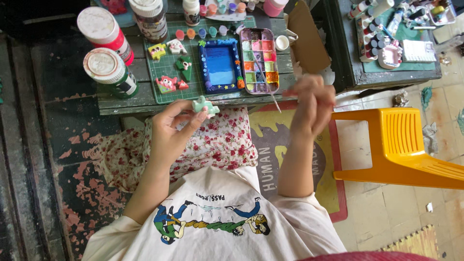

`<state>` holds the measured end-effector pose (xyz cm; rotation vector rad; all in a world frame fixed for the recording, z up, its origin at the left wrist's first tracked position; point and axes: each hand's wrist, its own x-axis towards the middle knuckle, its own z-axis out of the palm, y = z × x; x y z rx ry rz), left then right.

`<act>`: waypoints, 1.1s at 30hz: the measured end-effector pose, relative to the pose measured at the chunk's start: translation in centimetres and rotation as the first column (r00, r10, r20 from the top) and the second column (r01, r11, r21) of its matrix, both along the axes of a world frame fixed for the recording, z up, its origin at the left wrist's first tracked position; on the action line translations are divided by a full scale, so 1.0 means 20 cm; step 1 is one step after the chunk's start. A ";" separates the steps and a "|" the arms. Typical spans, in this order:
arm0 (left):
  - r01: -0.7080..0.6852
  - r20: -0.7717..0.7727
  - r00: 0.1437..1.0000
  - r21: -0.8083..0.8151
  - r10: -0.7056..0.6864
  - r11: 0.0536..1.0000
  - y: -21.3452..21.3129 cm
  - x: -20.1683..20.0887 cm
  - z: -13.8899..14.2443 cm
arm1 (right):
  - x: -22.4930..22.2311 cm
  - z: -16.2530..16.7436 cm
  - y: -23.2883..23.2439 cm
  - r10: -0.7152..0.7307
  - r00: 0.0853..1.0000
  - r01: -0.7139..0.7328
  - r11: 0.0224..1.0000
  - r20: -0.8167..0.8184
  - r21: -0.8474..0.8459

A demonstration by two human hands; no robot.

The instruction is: The person sits at a low craft table and paints small figurines with a paintbrush. They dip the brush into a watercolor palette, apply paint to a blue picture-frame-like object, then hold a small white figurine in one hand and paint it green, reloading the brush from the palette as they work.

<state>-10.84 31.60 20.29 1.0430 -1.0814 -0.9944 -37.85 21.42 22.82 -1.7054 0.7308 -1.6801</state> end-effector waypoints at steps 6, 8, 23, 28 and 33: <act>-0.002 0.063 0.998 -0.049 0.005 0.999 0.04 -0.01 0.05 | 0.07 0.15 0.26 0.053 0.969 -0.118 0.957 -0.240 -0.267; -0.007 0.088 0.996 -0.060 0.013 0.998 0.05 -0.01 0.06 | 0.09 0.19 0.29 0.057 0.958 -0.139 0.948 -0.281 -0.285; -0.067 0.212 0.974 -0.079 0.082 0.995 0.05 -0.02 0.13 | 0.12 0.28 0.29 0.049 0.883 -0.226 0.915 -0.467 -0.333; -0.069 0.201 0.976 -0.081 0.084 0.994 0.06 -0.01 0.12 | 0.13 0.29 0.28 0.039 0.883 -0.219 0.916 -0.468 -0.336; -0.065 0.177 0.981 -0.077 0.077 0.995 0.06 0.00 0.11 | 0.11 0.29 0.29 0.050 0.867 -0.244 0.910 -0.496 -0.335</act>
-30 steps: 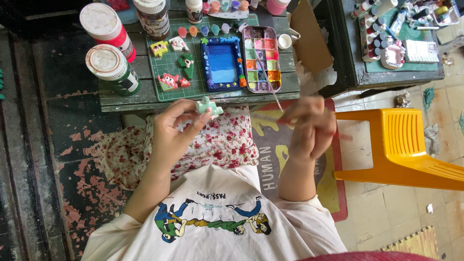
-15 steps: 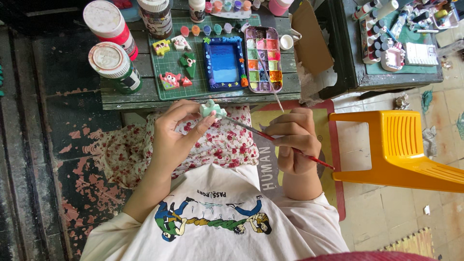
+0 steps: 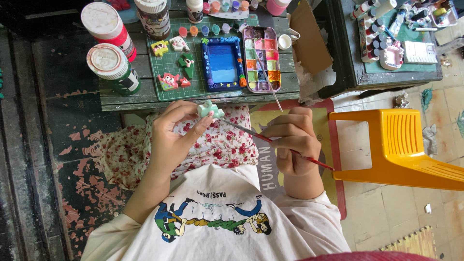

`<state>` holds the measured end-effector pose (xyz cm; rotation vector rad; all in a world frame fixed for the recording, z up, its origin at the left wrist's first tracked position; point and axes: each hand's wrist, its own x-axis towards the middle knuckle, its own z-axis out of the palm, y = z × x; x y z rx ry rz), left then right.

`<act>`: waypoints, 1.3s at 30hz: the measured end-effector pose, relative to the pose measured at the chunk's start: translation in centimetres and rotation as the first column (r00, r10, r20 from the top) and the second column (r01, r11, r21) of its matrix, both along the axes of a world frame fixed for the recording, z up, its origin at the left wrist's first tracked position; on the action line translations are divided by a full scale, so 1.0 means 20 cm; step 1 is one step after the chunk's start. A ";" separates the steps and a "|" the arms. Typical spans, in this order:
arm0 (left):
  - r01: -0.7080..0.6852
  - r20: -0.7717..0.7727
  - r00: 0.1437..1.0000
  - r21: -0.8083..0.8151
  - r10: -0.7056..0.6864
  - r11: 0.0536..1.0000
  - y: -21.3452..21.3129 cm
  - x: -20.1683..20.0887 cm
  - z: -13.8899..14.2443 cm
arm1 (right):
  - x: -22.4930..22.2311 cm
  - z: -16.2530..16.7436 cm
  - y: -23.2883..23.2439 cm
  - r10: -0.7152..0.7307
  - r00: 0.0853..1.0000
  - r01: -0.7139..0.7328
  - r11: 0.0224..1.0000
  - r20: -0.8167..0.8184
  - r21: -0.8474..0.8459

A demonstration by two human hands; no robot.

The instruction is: The person sits at a low craft table and paints small figurines with a paintbrush. They dip the brush into a watercolor palette, apply paint to a blue picture-frame-like object, then hold a small white figurine in one hand and paint it green, reloading the brush from the palette as they work.

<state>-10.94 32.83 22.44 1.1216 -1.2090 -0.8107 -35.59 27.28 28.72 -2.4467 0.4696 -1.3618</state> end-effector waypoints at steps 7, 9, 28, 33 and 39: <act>0.038 -0.115 0.993 0.018 -0.036 0.999 0.00 -0.01 -0.02 | -0.01 0.01 -0.02 0.057 0.997 -0.062 0.992 -0.043 -0.111; 0.044 -0.129 0.991 0.029 -0.040 0.999 0.01 -0.02 -0.03 | -0.03 0.02 0.01 0.050 0.991 -0.062 0.994 -0.124 -0.091; 0.066 -0.185 0.982 0.089 -0.048 0.994 0.02 -0.02 -0.05 | -0.03 0.04 0.04 0.030 0.980 -0.054 0.991 -0.194 -0.120; 0.063 -0.173 0.984 0.082 -0.048 0.995 0.02 -0.02 -0.06 | -0.03 0.04 0.04 0.017 0.982 -0.040 0.992 -0.188 -0.119; 0.056 -0.175 0.984 0.087 -0.040 0.995 0.02 -0.02 -0.07 | -0.03 0.05 0.05 0.020 0.979 -0.042 0.993 -0.202 -0.107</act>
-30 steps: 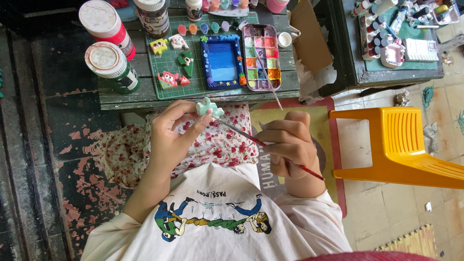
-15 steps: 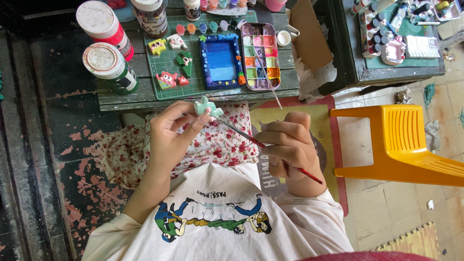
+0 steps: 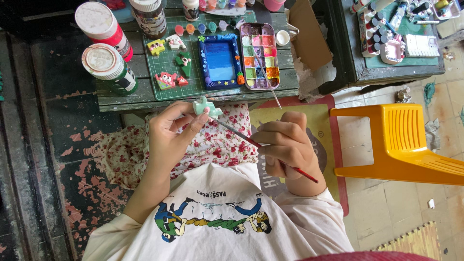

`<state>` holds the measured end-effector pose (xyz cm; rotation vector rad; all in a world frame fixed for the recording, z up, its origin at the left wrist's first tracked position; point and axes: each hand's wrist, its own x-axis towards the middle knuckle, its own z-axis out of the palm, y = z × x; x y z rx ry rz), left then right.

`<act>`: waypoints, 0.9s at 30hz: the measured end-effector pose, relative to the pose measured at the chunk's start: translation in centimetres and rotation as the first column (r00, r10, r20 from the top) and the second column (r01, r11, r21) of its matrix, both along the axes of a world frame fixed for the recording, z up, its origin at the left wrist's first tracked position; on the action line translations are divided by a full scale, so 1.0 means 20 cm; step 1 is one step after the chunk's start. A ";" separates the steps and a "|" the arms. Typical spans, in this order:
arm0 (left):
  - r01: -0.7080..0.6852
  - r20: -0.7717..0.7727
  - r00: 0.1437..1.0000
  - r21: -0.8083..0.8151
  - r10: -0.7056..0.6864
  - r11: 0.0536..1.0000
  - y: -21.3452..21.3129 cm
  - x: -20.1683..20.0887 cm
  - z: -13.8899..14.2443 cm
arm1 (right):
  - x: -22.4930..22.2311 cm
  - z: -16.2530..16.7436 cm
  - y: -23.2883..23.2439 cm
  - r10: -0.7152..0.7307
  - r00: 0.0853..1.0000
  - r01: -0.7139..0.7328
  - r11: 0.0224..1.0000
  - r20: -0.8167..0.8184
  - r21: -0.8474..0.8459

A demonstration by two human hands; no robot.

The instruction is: The person sits at a low craft table and paints small figurines with a paintbrush. They dip the brush into a watercolor palette, apply paint to a blue picture-frame-like object, then hold a small white figurine in one hand and paint it green, reloading the brush from the palette as they work.

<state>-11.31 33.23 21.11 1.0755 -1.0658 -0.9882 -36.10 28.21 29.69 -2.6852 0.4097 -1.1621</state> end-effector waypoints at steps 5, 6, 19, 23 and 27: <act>0.006 -0.015 1.000 -0.014 -0.006 1.000 0.00 0.00 0.00 | 0.01 0.00 -0.02 0.016 1.000 -0.016 1.000 0.014 -0.011; 0.005 -0.014 1.000 -0.013 -0.005 1.000 0.00 0.00 0.00 | 0.01 0.00 -0.01 0.011 1.000 -0.011 1.000 0.015 -0.004; -0.013 0.022 1.000 -0.028 0.013 1.000 0.00 0.00 0.01 | 0.01 0.02 -0.01 0.003 1.000 -0.003 1.000 -0.005 -0.006; -0.019 0.039 0.999 -0.032 0.020 0.999 0.00 0.00 0.01 | 0.02 0.02 -0.04 0.051 0.999 -0.050 0.996 0.012 -0.070; -0.022 0.039 0.999 -0.051 0.024 0.998 0.00 0.00 0.02 | 0.02 0.02 -0.05 0.061 0.998 -0.060 0.994 0.005 -0.092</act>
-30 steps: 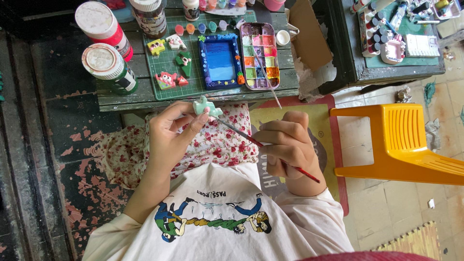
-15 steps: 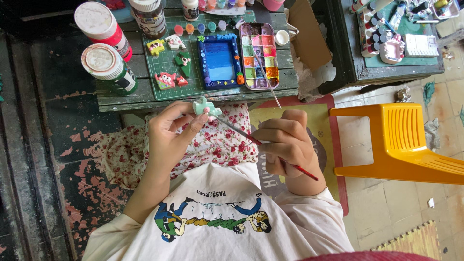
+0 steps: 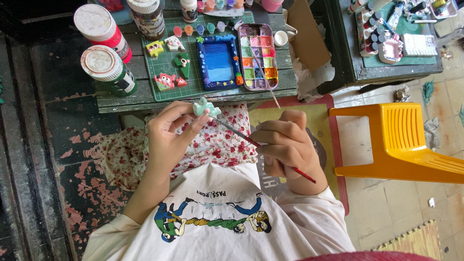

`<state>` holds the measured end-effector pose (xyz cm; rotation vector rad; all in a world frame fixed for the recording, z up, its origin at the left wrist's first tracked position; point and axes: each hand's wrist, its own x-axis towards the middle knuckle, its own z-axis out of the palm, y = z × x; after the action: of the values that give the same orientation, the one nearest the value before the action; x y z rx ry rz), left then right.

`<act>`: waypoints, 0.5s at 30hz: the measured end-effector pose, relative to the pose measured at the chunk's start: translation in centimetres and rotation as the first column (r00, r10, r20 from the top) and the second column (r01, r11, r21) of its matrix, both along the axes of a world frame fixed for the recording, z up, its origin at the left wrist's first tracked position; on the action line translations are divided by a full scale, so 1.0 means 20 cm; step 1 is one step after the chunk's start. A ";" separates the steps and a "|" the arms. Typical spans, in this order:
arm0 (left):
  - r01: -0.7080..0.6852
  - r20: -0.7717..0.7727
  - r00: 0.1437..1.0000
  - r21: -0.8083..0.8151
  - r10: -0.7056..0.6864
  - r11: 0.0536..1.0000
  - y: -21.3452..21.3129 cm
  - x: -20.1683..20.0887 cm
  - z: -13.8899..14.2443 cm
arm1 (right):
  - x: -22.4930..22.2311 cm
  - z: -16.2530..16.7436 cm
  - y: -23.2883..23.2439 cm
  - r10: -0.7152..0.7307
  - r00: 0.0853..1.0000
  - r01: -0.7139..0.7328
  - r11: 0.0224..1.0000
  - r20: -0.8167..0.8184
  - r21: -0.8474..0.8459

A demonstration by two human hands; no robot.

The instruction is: The person sits at a low craft table and paints small figurines with a paintbrush. They dip the brush into a watercolor palette, apply paint to a blue picture-frame-like object, then hold a small white figurine in one hand and paint it green, reloading the brush from the palette as they work.

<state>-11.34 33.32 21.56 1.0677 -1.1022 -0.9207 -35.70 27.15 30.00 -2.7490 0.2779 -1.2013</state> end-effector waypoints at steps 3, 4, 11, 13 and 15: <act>-0.008 -0.004 1.000 0.010 0.008 1.000 0.00 0.00 0.00 | 0.00 0.00 0.00 0.025 1.000 -0.025 1.000 -0.004 -0.003; -0.010 -0.008 1.000 0.010 0.010 1.000 0.00 0.00 0.01 | 0.00 0.00 0.00 0.039 0.999 -0.039 0.999 -0.003 -0.004; -0.016 -0.023 1.000 0.026 0.017 1.000 0.01 0.01 0.00 | 0.00 0.01 0.02 -0.016 1.000 0.015 1.000 0.008 0.020; -0.019 -0.017 1.000 0.045 0.019 0.999 0.01 0.01 -0.01 | 0.01 0.00 0.02 -0.011 1.000 0.011 1.000 0.018 0.005; -0.014 -0.030 0.999 0.051 0.015 0.999 0.01 0.01 -0.01 | -0.01 0.01 0.03 -0.030 0.999 0.030 0.999 0.009 0.038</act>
<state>-11.19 33.47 21.36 1.0981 -1.0494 -0.9547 -35.86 27.66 30.15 -2.7150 0.3390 -1.2034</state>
